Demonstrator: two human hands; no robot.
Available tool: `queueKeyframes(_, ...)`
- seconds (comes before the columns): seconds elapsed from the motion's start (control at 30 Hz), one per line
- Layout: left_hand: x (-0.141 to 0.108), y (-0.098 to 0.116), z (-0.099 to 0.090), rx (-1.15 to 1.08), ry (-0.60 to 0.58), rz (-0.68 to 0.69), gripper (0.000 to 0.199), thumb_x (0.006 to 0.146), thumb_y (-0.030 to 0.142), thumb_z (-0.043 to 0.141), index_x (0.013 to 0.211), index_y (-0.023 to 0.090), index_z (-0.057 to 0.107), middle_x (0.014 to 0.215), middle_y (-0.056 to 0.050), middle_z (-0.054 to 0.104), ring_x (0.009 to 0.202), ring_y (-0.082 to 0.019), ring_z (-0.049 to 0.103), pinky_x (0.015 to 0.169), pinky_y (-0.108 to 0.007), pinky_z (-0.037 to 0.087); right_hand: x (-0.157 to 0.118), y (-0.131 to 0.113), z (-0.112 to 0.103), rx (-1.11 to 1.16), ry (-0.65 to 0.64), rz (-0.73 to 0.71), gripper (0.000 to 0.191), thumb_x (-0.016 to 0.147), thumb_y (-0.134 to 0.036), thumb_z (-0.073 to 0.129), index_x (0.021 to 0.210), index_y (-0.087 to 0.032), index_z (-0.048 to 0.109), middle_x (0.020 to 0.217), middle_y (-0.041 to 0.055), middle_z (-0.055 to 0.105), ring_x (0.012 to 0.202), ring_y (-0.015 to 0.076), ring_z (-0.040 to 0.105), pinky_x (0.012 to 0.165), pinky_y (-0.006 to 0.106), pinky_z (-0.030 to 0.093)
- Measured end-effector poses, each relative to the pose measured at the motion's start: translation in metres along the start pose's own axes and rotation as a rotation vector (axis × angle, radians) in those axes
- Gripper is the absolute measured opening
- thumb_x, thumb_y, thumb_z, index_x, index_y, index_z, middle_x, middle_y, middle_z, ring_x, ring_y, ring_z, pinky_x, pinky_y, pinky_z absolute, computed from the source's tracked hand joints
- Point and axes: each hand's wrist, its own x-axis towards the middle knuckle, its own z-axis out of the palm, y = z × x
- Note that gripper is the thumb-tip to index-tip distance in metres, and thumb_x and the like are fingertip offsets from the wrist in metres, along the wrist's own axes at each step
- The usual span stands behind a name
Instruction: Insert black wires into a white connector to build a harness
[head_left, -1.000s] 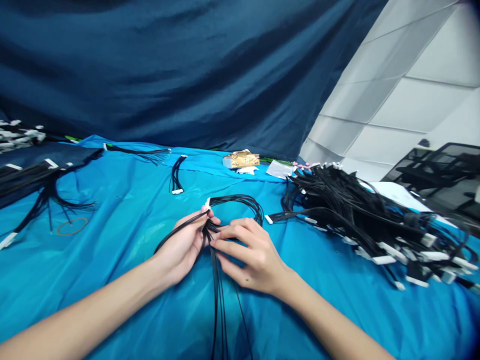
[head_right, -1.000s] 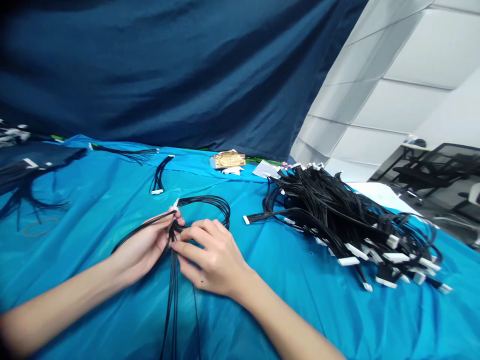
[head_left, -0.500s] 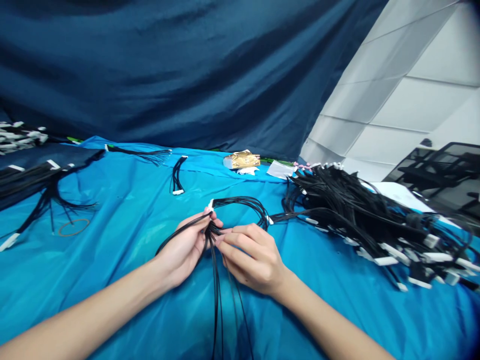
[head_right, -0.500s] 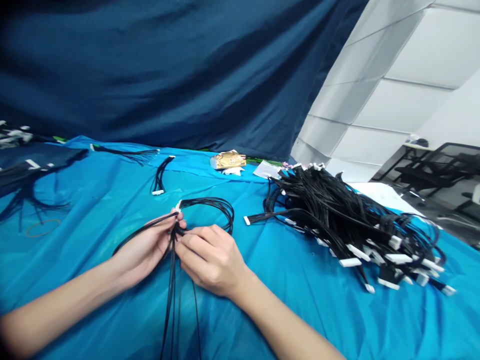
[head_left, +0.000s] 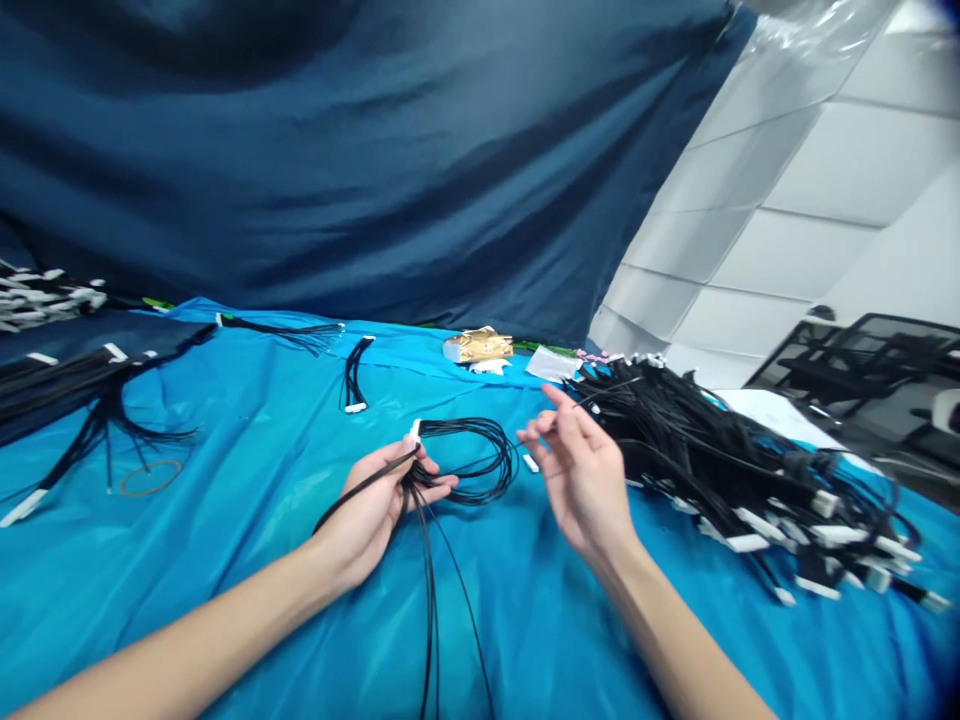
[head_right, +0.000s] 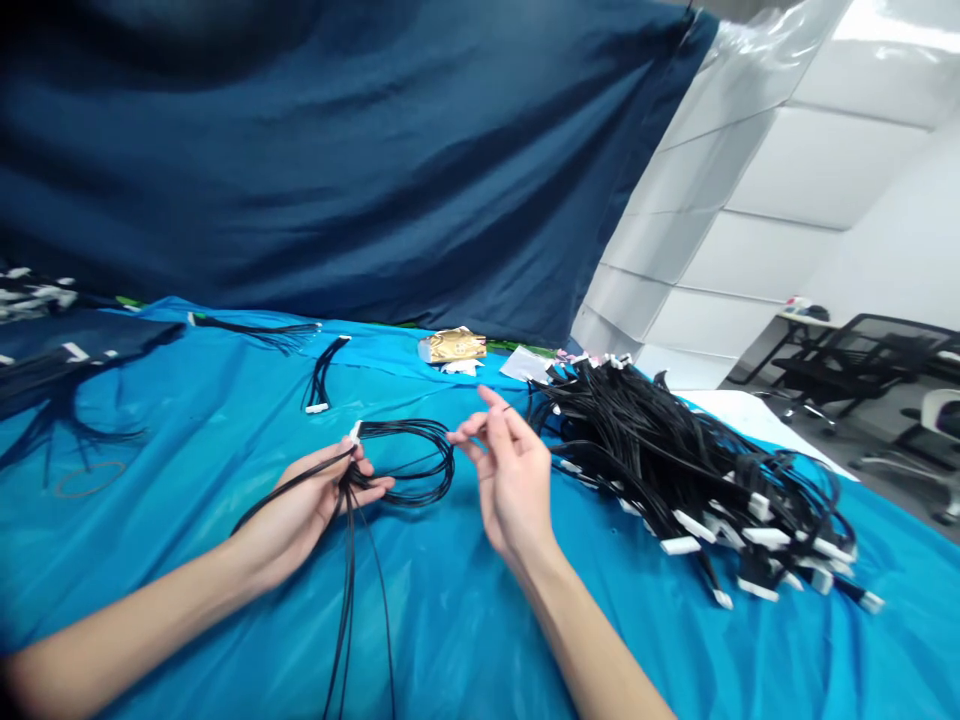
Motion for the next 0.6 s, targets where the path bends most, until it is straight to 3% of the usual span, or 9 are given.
queueKeyframes(0.1,-0.005,0.000,0.003,0.052,-0.042,0.022,0.015,0.075,0.027,0.056,0.071,0.013,0.057,0.070,-0.003,0.058,0.076,-0.022,0.064,0.075,-0.038,0.052,-0.003,-0.006,-0.003,-0.229,0.062,-0.212,0.026,0.084,-0.026,0.051,0.109,-0.027,0.057,0.072,-0.0024,0.055,0.048,0.0053,0.044,0.045,0.020,0.039)
queueKeyframes(0.23,-0.009,0.001,0.007,0.103,-0.035,0.035,0.022,0.073,0.034,0.057,0.069,0.013,0.057,0.070,-0.003,0.059,0.073,-0.021,0.064,0.071,-0.034,0.052,-0.020,-0.003,0.001,-0.759,-0.197,-0.659,0.031,0.080,-0.011,0.053,0.106,-0.028,0.060,0.076,0.0006,0.059,0.064,0.0107,0.051,0.056,0.025,0.040)
queueKeyframes(0.3,-0.009,0.001,0.009,0.108,-0.028,0.049,0.021,0.073,0.034,0.057,0.069,0.013,0.057,0.069,-0.002,0.059,0.071,-0.019,0.063,0.070,-0.033,0.052,-0.026,0.002,0.005,-0.898,-0.293,-0.789,0.027,0.078,-0.010,0.056,0.101,-0.023,0.063,0.068,0.0006,0.058,0.060,0.0111,0.050,0.054,0.026,0.038)
queueKeyframes(0.43,-0.012,0.002,0.012,0.133,-0.001,0.107,0.021,0.074,0.034,0.056,0.067,0.014,0.058,0.067,-0.001,0.059,0.068,-0.015,0.061,0.067,-0.028,0.052,-0.029,0.005,0.011,-1.005,-0.317,-0.791,0.010,0.078,-0.013,0.057,0.081,-0.017,0.066,0.061,0.0007,0.058,0.053,0.0111,0.046,0.053,0.028,0.034)
queueKeyframes(0.6,-0.016,0.003,0.013,0.164,0.018,0.153,0.020,0.075,0.032,0.056,0.066,0.014,0.058,0.067,0.000,0.058,0.069,-0.014,0.060,0.067,-0.026,0.051,-0.029,0.002,0.013,-0.996,-0.294,-0.721,0.010,0.077,-0.013,0.056,0.074,-0.018,0.064,0.060,-0.0001,0.058,0.054,0.0112,0.045,0.056,0.029,0.034)
